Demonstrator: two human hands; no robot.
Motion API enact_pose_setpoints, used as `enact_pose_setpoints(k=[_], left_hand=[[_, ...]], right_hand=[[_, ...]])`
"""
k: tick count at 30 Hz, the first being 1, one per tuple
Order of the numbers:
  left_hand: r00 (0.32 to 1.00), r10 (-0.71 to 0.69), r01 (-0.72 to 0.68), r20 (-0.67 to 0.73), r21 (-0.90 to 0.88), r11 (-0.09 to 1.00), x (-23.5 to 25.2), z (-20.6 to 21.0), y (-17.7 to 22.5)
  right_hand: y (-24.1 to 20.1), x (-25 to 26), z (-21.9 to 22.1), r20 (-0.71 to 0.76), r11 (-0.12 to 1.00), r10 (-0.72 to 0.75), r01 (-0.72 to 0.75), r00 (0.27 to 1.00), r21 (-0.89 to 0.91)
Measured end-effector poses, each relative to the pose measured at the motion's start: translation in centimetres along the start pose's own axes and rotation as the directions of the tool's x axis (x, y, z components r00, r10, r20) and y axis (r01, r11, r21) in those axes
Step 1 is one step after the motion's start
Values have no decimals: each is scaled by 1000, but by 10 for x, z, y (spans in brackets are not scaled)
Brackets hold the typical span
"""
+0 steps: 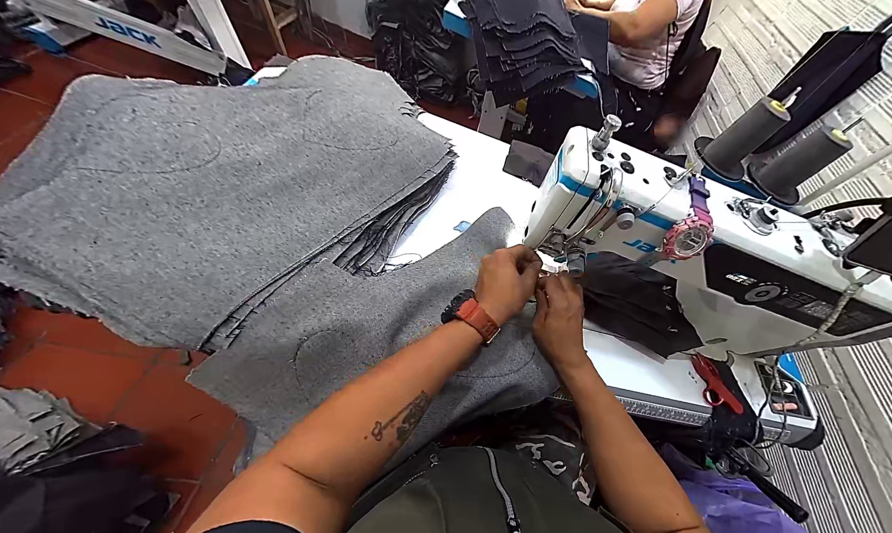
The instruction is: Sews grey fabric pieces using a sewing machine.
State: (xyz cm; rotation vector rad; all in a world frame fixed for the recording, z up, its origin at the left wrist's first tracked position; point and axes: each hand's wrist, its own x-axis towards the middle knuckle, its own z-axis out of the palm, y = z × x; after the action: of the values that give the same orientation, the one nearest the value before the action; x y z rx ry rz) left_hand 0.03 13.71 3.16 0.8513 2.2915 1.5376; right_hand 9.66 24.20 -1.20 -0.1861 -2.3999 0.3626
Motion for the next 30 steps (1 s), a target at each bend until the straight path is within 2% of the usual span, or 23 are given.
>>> enact_pose_setpoints(k=[3,5,7,9,11,13,15,18,20,22,25,28,30], left_hand=[[976,215,-204,-18,246,947,-2,3,-2],[939,342,-315,-34,313,896,-1,4,-9],[894,446,-402,-47,356,844,0,5,-17],[841,541,-484,-23,419,769,2,3,-21],[759,650,-585,39,478,655,7,-3,-24],[652,748,-684,125,521,510,10,-13,-25],[553,803,-761,222,528,378,12,-24,-24],[422,837,-842,348,493,220,19,-37,-21],[367,836,-874,409,460,158,24,-40,-22],[370,809,-892,457,419,171,26,-41,-22],[418,755,-897,504,361,256,31,-43,-21],[508,748,-856,428,346,384,25,-33,-21],[580,742,-809,336,340,479,19,-24,-24]], right_hand=[[0,-9,1,14,977,167,-168,986,130],[1,-9,-8,48,922,323,-326,945,212],[3,-12,-18,47,900,361,-361,931,244],[0,-14,-34,7,937,258,-252,966,243],[-8,-12,-60,-60,973,114,-99,992,209],[-13,0,-96,-156,996,-25,37,987,77],[-11,23,-134,-190,983,-156,134,969,-127],[6,71,-175,-33,911,-256,229,966,-344],[22,104,-187,128,908,-232,262,964,-326],[37,130,-193,212,941,-231,273,950,-199],[35,147,-202,219,966,-198,229,955,-123],[17,136,-201,153,969,-223,236,963,-68],[5,117,-193,23,955,-285,286,958,-79]])
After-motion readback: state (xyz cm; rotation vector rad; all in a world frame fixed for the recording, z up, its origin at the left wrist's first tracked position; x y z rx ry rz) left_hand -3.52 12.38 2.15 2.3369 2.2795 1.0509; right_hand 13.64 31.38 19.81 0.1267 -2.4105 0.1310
